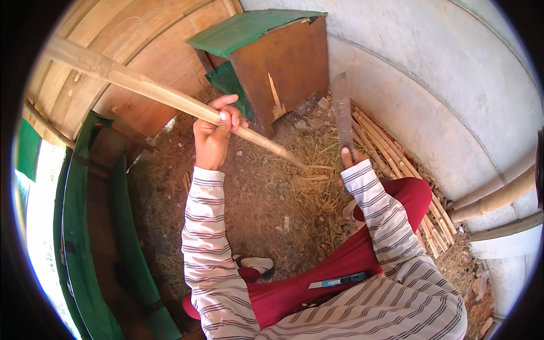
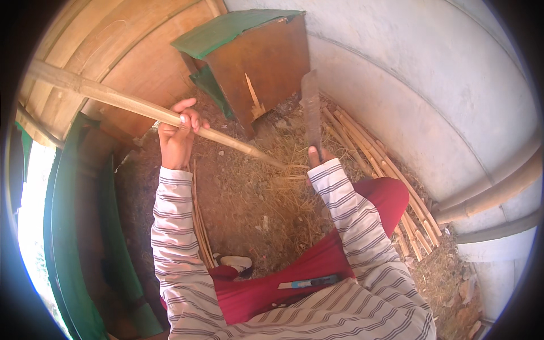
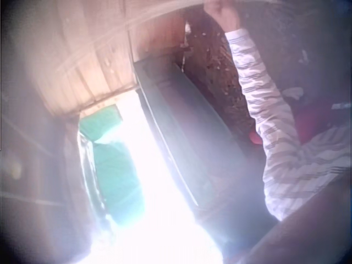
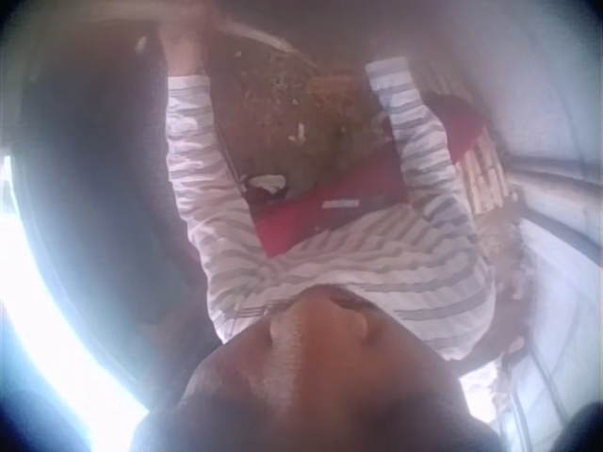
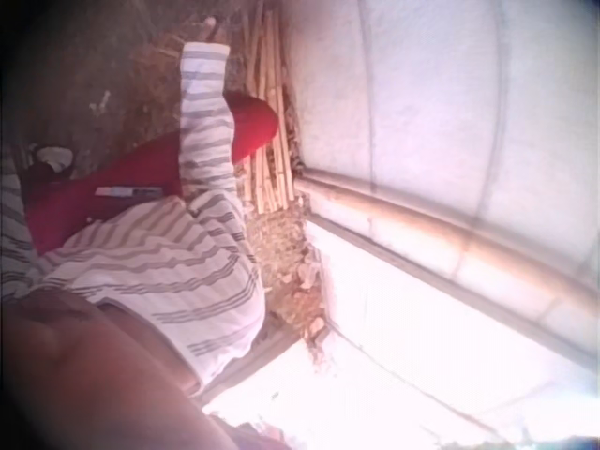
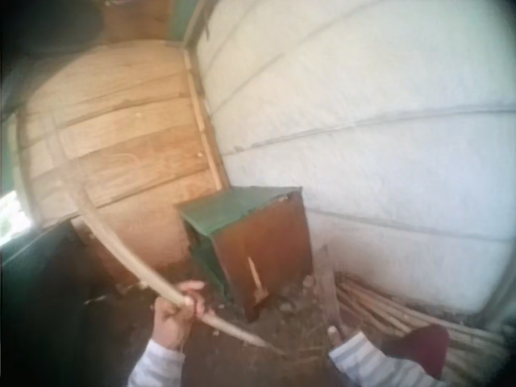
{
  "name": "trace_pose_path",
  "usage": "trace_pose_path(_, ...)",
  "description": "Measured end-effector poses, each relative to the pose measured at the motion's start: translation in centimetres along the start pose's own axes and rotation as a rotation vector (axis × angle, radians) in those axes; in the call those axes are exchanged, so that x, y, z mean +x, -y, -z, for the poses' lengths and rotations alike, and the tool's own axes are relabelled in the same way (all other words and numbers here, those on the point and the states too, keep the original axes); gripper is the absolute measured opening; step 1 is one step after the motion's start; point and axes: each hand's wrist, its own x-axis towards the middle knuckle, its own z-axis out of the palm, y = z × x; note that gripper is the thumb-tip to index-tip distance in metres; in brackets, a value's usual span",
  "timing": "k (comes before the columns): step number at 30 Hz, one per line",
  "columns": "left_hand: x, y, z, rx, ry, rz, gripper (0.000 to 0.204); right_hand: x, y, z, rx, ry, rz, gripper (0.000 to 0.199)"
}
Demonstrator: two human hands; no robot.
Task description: The person sits on the floor and uses a knife to sharpen a long wooden stick. They hold the stick with one hand and scrape the blade along its length to create a pointed tip. The person periodically inspects the stick and continues sharpening until the desired point is achieved.
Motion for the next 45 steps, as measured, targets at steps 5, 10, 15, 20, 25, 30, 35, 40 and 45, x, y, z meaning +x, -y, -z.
trace_pose_path(5, 1.0, 1.9, -1.6, -0.170, 0.025, 0.035, 0.029, 1.3, -3.4, 0.7, -0.322, 0.133, -0.023, 0.046)
trace_pose_path(10, 1.4, 4.9, -2.0, -0.261, 0.145, 0.061, 0.026, 1.6, -4.6, -0.8, -0.767, 0.178, 0.057, 0.047)
trace_pose_path(15, 1.7, 6.1, -3.5, -0.252, 0.172, 0.110, 0.029, 1.6, -3.6, -1.6, -0.816, 0.236, -0.068, 0.044)
trace_pose_path(20, 2.0, 5.6, -3.0, -0.149, 0.236, 0.203, 0.030, 2.8, -6.9, -1.4, -0.890, 0.150, 0.031, 0.039)
trace_pose_path(25, 3.2, 3.0, -4.5, -0.226, 0.058, 0.216, 0.033, 2.6, -11.1, -0.6, -0.671, 0.009, -0.072, 0.043)
trace_pose_path(30, 3.8, -0.9, -5.0, -0.317, -0.292, 0.179, 0.029, 3.6, -13.8, 0.3, -0.395, 0.104, -0.340, 0.044)
trace_pose_path(35, 4.9, -5.6, -6.8, -0.137, -0.359, 0.185, 0.046, 3.6, -14.3, 1.2, -0.306, 0.161, -0.444, 0.046)
trace_pose_path(40, 5.3, -5.7, -7.4, -0.020, -0.291, 0.119, 0.046, 3.7, -14.1, 0.8, -0.338, 0.137, -0.398, 0.048)
trace_pose_path(45, 5.3, -5.2, -7.2, -0.053, -0.382, 0.096, 0.047, 0.5, -7.9, -0.7, -0.521, 0.085, -0.062, 0.043)
